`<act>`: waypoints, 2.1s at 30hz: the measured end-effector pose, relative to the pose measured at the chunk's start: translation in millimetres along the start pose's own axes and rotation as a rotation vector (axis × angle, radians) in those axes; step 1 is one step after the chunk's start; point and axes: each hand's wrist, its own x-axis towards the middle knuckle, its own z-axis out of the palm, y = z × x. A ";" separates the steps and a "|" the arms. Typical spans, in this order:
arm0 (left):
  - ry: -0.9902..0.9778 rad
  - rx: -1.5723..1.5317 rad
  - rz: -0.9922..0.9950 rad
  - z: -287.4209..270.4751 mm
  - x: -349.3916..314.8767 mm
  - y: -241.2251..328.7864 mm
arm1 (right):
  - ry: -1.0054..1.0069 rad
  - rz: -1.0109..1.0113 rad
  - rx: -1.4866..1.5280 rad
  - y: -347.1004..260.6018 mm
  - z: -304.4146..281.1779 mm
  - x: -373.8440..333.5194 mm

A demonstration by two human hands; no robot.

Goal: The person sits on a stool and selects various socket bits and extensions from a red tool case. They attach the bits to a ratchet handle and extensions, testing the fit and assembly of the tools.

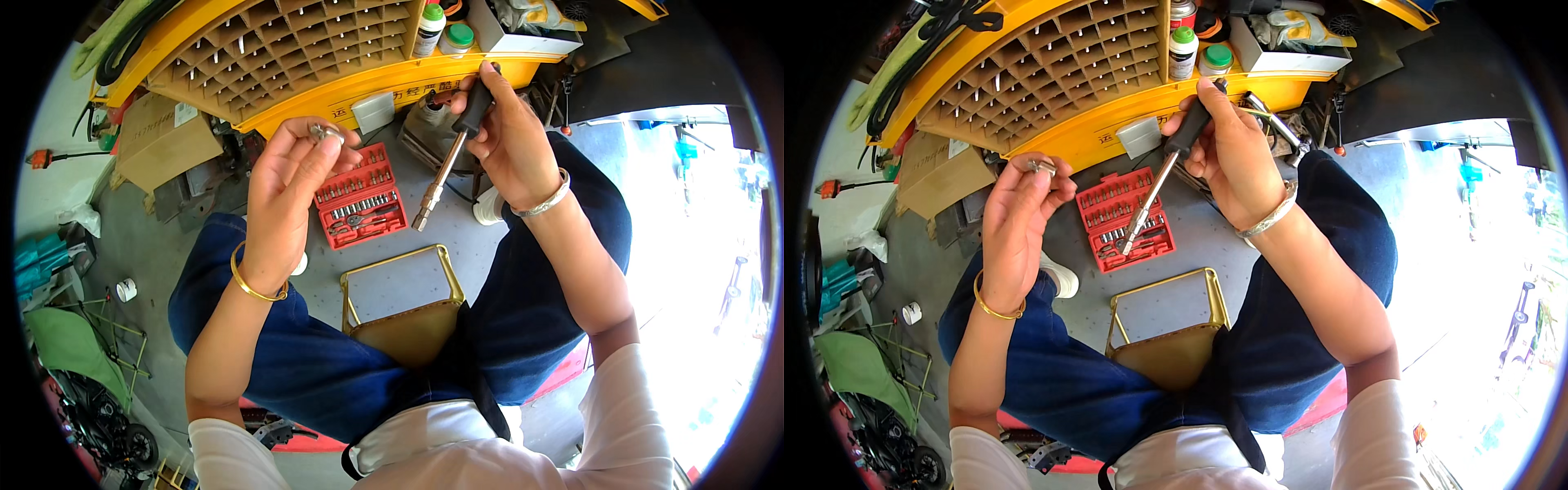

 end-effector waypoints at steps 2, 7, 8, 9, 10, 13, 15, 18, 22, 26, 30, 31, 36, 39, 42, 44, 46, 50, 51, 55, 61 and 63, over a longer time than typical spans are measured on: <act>-0.028 -0.040 -0.052 0.7 -4.1 -1.9 | 0.000 0.042 0.031 1.1 -2.8 0.9; -0.089 -0.053 -0.084 5.6 -8.2 -3.9 | -0.001 0.068 0.042 2.3 -3.4 -0.4; -0.094 -0.045 -0.093 7.0 -8.2 -3.3 | 0.006 0.065 0.041 2.0 -3.0 -0.4; -0.097 -0.041 -0.106 7.9 -7.7 -2.7 | 0.012 0.062 0.039 1.7 -2.1 -0.3; -0.098 -0.036 -0.118 8.7 -7.2 -2.1 | 0.019 0.059 0.038 1.4 -1.4 -0.1; -0.094 -0.071 -0.180 10.8 -6.6 -2.0 | 0.024 0.054 0.035 1.1 0.0 -0.6; -0.099 -0.086 -0.215 12.7 -7.1 -2.8 | 0.016 0.054 0.031 1.2 -0.5 -0.1; -0.172 -0.076 -0.257 13.8 -9.0 -7.6 | 0.021 0.051 0.017 1.4 -0.8 -0.6; -0.333 -0.107 -0.309 6.9 -12.4 -20.6 | 0.041 0.036 -0.008 3.1 1.5 0.4; -0.320 -0.069 -0.355 21.3 -15.6 -16.4 | 0.051 -0.024 -0.081 6.0 4.6 0.0; -0.330 0.039 -0.293 26.1 -18.6 -27.1 | 0.063 -0.107 -0.128 8.5 10.3 -0.5; -0.327 0.055 -0.285 26.6 -18.8 -28.6 | 0.057 -0.137 -0.136 9.1 10.3 0.2; -0.256 0.085 -0.342 29.2 -17.0 -32.3 | 0.093 -0.288 -0.175 11.0 12.1 1.3; -0.208 0.014 -0.383 31.7 -18.9 -30.4 | 0.115 -0.307 -0.183 11.4 11.6 1.2; -0.184 0.020 -0.355 33.0 -18.9 -25.2 | 0.206 -0.333 -0.199 6.0 13.2 2.5; -0.192 -0.032 -0.410 31.6 -26.1 -27.2 | 0.345 -0.466 -0.314 -12.5 -11.3 15.5; -0.197 -0.042 -0.478 28.5 -39.5 -34.4 | 0.445 -0.581 0.041 -52.0 -53.7 38.9; -0.144 0.050 -0.292 17.2 -47.5 -46.4 | 0.305 -0.651 -0.035 -53.3 -44.8 18.8; -0.118 0.103 -0.249 14.7 -48.5 -47.5 | 0.302 -0.570 -0.036 -43.6 -38.8 16.1; -0.095 0.246 0.058 8.1 -47.2 -39.5 | 0.164 -0.281 0.074 -23.4 -30.0 10.1; -0.042 0.644 0.430 7.9 -37.7 -17.0 | -0.064 -0.061 -0.102 -11.8 7.8 -8.4; -0.058 0.767 0.588 5.2 -31.6 -9.9 | -0.143 -0.016 -0.229 -7.5 18.7 -18.0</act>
